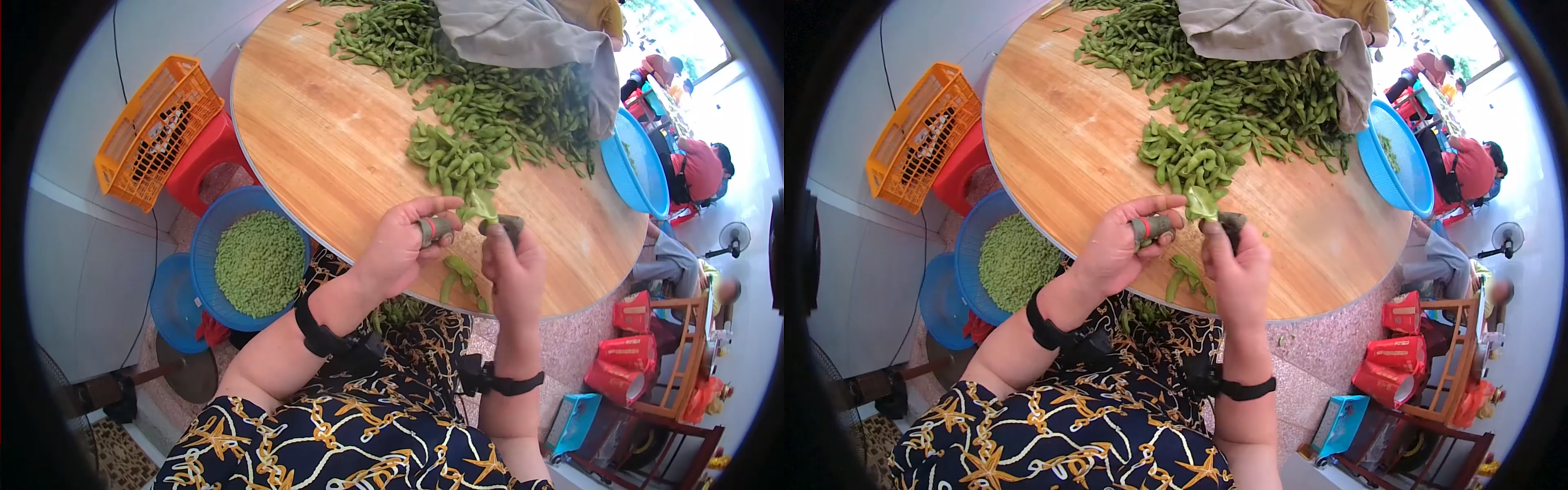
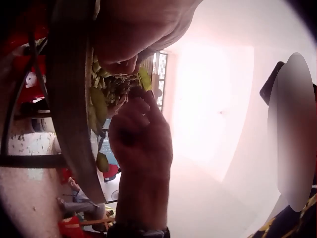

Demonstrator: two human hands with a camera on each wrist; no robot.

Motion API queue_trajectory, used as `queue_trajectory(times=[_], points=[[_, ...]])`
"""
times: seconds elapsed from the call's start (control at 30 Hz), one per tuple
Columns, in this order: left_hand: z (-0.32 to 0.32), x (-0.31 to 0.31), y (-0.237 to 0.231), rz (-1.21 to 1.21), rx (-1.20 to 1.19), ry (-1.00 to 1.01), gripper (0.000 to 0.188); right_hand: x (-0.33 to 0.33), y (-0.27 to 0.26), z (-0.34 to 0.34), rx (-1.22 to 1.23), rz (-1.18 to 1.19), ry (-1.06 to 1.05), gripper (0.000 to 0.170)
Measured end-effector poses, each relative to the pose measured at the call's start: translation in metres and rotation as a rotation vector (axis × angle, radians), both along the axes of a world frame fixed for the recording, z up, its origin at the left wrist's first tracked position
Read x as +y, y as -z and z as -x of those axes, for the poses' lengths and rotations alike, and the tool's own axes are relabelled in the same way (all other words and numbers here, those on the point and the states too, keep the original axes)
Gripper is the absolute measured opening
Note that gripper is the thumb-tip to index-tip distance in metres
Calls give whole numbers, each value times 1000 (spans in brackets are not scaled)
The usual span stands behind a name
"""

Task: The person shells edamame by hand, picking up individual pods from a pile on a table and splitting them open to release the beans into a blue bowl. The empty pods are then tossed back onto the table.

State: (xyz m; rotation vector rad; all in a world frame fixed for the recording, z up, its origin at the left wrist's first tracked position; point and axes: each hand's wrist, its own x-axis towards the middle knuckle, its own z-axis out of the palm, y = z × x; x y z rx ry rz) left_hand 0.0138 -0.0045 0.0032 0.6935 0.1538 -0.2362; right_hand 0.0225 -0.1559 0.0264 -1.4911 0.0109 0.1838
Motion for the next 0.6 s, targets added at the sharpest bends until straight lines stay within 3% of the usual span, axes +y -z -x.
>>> queue_trajectory(times=[0.07,0.13,0.17,0.2,0.27,0.33,0.5,0.6], points=[[2,3,1,-21,18,54,20,-6,-7,2,48,-108,-80,16],[6,3,4,29,-48,175,17,-6,-8,9,132,39,-231,17],[6,0,5,30,-47,177,17,0,-7,13,43,236,-171,17],[7,-3,6,-3,-52,102,15,3,-5,16,45,236,-172,17],[8,-7,6,-38,-54,29,13,8,1,21,-466,592,-73,19],[8,-9,4,-81,-55,-48,11,11,-5,26,-454,662,-35,20],[8,-5,10,-39,-54,25,11,14,3,35,-742,963,60,16],[9,-3,9,-5,-51,64,12,16,11,34,-689,781,91,13]])
